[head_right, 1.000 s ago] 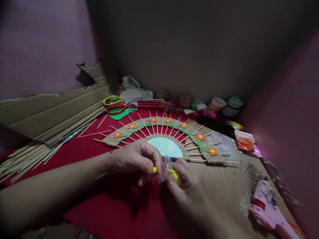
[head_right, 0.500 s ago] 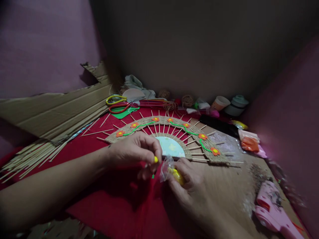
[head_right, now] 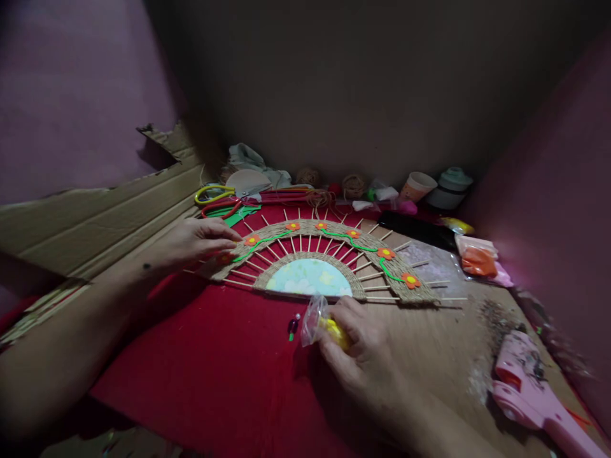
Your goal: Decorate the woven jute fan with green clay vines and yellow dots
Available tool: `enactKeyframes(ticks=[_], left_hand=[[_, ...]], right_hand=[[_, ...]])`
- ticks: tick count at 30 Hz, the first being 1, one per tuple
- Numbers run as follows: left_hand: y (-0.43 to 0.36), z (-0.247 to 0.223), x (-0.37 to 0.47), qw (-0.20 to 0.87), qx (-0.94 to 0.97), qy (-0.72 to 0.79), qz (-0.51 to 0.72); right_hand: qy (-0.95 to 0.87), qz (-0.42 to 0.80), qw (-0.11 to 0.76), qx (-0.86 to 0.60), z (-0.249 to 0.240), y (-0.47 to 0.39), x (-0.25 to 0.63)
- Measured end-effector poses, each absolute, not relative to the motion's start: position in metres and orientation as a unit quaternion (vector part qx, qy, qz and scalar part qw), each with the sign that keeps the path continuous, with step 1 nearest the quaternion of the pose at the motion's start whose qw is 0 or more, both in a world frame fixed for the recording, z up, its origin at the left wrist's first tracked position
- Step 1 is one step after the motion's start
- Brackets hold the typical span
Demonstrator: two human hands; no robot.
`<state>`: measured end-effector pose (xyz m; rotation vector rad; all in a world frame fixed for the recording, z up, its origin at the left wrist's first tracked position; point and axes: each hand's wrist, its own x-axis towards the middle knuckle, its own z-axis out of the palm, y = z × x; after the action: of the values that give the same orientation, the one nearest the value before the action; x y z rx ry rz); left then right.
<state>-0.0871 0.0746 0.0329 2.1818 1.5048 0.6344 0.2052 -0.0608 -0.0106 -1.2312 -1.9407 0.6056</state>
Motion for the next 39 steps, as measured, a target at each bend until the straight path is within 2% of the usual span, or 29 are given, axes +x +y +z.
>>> enactKeyframes(ticks=[4, 8, 18, 32, 39], left_hand=[[0.076, 0.014, -0.082, 0.135, 0.806, 0.543, 0.193], [0.077, 0.009, -0.08, 0.112, 0.827, 0.528, 0.161], [0.081, 0.005, -0.085, 0.115, 0.838, 0.512, 0.151], [0.077, 0.005, -0.081, 0.129, 0.825, 0.511, 0.204], [0.081, 0.002, -0.083, 0.051, 0.863, 0.474, 0.166]], right_hand=[[-0.756, 0.234, 0.375, -0.483, -0.01, -0.06, 0.205], [-0.749, 0.241, 0.377, -0.489, -0.011, -0.061, 0.205], [-0.752, 0.239, 0.371, -0.489, -0.011, -0.061, 0.206], [-0.75, 0.247, 0.379, -0.483, -0.01, -0.059, 0.203], [-0.75, 0.254, 0.374, -0.483, -0.01, -0.061, 0.206]])
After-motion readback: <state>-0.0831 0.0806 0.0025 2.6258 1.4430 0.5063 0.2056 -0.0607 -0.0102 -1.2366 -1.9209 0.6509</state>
